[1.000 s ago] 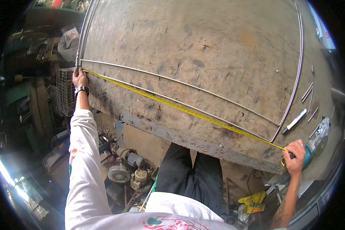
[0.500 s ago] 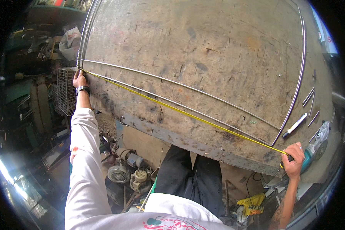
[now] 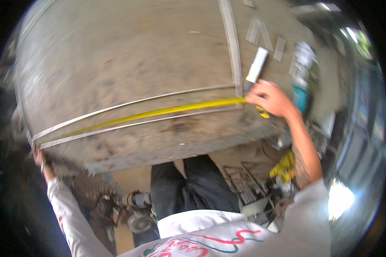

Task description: The person handles several metal rods, places them on a workbench, and uses a tape measure to measure their lengths. The person repeatedly measures different rods and adjusts their positions on the bench.

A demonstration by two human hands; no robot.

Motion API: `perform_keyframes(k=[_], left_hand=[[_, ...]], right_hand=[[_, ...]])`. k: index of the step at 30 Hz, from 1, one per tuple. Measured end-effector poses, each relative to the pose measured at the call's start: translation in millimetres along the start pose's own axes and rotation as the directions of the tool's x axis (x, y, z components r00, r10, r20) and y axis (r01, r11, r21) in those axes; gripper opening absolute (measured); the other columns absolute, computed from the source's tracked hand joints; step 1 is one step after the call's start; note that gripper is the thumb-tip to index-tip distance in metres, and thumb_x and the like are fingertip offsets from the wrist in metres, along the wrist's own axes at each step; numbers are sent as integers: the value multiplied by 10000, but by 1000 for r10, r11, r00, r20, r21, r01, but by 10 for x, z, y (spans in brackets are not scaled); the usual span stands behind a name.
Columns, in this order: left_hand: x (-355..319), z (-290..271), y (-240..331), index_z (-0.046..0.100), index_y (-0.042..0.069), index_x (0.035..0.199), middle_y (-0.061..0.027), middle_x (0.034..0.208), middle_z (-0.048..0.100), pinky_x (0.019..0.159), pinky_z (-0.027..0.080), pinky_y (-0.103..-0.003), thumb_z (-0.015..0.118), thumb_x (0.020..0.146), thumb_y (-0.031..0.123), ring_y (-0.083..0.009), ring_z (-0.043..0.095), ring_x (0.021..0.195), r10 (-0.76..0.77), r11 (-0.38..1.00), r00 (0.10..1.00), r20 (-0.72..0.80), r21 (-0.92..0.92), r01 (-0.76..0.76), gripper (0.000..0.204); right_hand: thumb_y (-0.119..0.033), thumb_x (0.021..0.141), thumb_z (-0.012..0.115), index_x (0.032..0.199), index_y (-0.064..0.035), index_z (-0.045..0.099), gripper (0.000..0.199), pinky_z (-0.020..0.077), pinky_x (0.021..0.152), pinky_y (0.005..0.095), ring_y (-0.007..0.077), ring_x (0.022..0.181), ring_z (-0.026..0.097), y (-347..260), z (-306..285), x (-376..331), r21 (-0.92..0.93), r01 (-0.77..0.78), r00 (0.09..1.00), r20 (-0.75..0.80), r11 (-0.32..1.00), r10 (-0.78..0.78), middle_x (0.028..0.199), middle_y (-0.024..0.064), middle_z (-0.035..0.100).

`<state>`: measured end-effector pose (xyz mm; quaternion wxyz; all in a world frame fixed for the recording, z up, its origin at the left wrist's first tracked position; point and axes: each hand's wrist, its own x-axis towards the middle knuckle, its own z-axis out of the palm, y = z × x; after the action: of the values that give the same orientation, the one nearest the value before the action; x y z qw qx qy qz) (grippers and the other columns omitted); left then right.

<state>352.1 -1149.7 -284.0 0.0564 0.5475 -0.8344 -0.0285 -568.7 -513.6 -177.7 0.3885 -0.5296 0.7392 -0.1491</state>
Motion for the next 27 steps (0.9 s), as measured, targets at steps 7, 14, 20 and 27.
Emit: perform_keyframes(k=[7,14,20,27], left_hand=[[-21,240,430,706,7,1214,-85,1174,732,972,476,-308,735,953,245,-177,643,1065,-616,705,782,-91,-505,497,355],[-62,50,545,693,205,1227,-55,999,697,592,488,-319,719,968,335,-140,597,831,-709,609,705,-16,-518,601,291],[-4,-79,584,699,124,1231,-35,1102,708,834,503,-315,717,971,322,-166,622,957,-683,609,730,-5,-556,566,327],[16,-150,704,711,87,1217,-82,1182,719,864,529,-346,739,951,294,-201,643,1019,-692,649,720,-42,-472,596,338]], right_hand=[[-395,883,711,849,-74,742,325,495,840,479,369,930,643,-373,9,30,-188,-244,970,-32,951,242,840,167,688],[-299,876,728,768,-60,733,262,510,738,508,409,766,666,-520,233,-65,-228,-334,938,-180,915,297,653,182,641],[-306,862,749,788,-43,730,273,514,803,500,394,836,673,-480,366,-141,-161,-429,892,-231,889,389,713,177,669],[-313,847,757,807,-37,723,281,519,808,496,387,881,674,-406,383,-174,-85,-388,900,-249,918,357,809,185,692]])
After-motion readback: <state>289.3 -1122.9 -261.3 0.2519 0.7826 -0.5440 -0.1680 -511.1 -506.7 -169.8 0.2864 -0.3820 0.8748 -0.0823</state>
